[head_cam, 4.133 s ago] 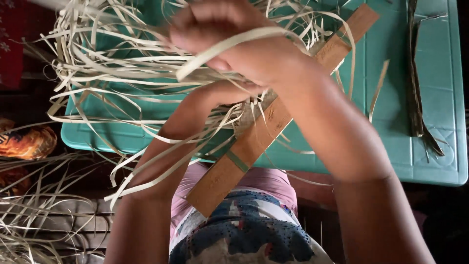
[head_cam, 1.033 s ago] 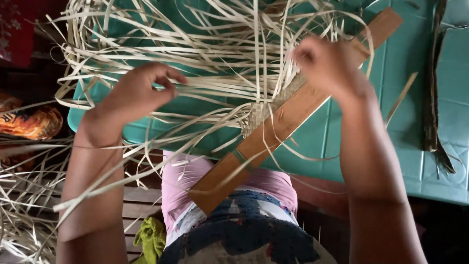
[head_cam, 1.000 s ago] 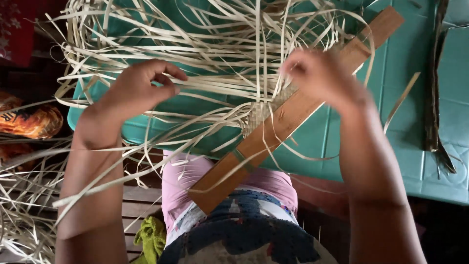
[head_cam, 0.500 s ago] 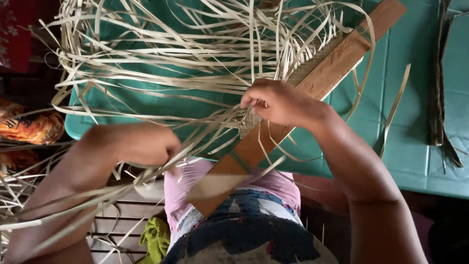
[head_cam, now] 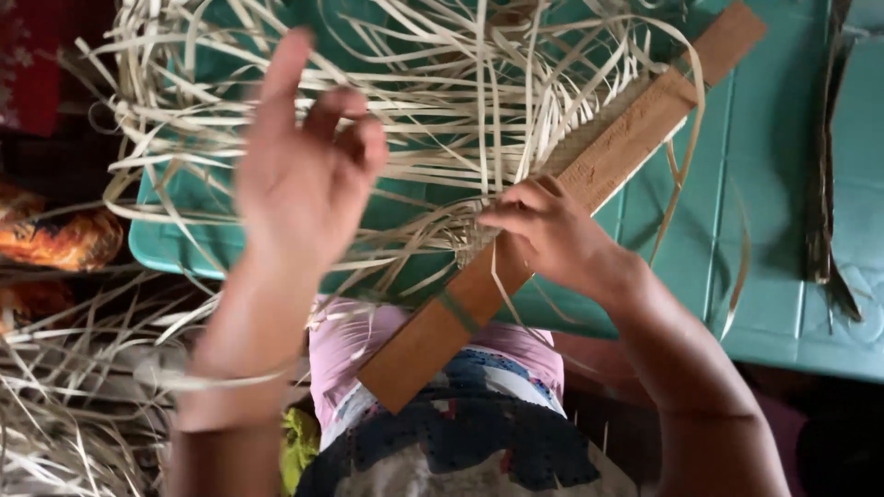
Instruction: The person weaves dried palm leaves by hand through a wooden frame, repeatedly pulling strands through existing weaves to build up a mat-like structure. The hands work continuously, threading and tightening the fibers without using additional tools.
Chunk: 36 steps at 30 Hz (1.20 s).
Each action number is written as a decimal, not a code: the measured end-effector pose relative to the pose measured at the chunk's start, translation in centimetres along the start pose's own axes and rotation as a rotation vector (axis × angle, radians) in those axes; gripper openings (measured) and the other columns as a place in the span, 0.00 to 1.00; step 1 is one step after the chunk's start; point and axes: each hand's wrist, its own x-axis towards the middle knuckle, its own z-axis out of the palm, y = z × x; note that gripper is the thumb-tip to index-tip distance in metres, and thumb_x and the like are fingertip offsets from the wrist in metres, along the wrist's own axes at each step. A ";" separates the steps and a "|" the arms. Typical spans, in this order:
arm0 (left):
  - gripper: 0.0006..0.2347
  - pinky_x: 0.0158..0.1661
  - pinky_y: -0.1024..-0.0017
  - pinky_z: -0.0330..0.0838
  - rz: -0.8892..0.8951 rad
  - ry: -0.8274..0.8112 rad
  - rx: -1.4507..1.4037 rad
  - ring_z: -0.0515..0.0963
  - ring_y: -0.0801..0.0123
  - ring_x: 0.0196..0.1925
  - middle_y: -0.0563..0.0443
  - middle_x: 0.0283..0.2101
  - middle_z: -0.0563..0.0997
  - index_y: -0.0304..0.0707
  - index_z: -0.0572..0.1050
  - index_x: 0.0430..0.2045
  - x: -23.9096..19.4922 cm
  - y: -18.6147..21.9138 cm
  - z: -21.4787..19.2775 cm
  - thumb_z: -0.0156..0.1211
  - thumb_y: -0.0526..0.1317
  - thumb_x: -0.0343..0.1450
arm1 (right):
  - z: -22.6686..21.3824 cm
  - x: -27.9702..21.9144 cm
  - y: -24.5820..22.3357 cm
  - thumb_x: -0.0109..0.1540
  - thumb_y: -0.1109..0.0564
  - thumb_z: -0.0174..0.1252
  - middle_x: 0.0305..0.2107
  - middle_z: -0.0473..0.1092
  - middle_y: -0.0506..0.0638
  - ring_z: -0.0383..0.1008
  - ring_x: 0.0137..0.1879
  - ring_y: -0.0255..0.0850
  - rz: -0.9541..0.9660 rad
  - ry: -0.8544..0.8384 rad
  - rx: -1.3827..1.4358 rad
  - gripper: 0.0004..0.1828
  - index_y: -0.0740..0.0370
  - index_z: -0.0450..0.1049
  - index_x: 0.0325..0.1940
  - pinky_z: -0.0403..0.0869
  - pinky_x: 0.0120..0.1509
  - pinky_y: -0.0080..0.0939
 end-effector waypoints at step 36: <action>0.12 0.47 0.60 0.77 -0.608 -0.355 1.987 0.84 0.54 0.48 0.52 0.36 0.86 0.53 0.84 0.37 8.1 -8.5 -7.8 0.63 0.54 0.69 | 1.3 1.3 4.5 0.59 0.59 0.67 0.32 0.70 0.42 0.79 0.43 0.45 0.274 0.182 0.056 0.09 0.49 0.76 0.41 0.78 0.42 0.47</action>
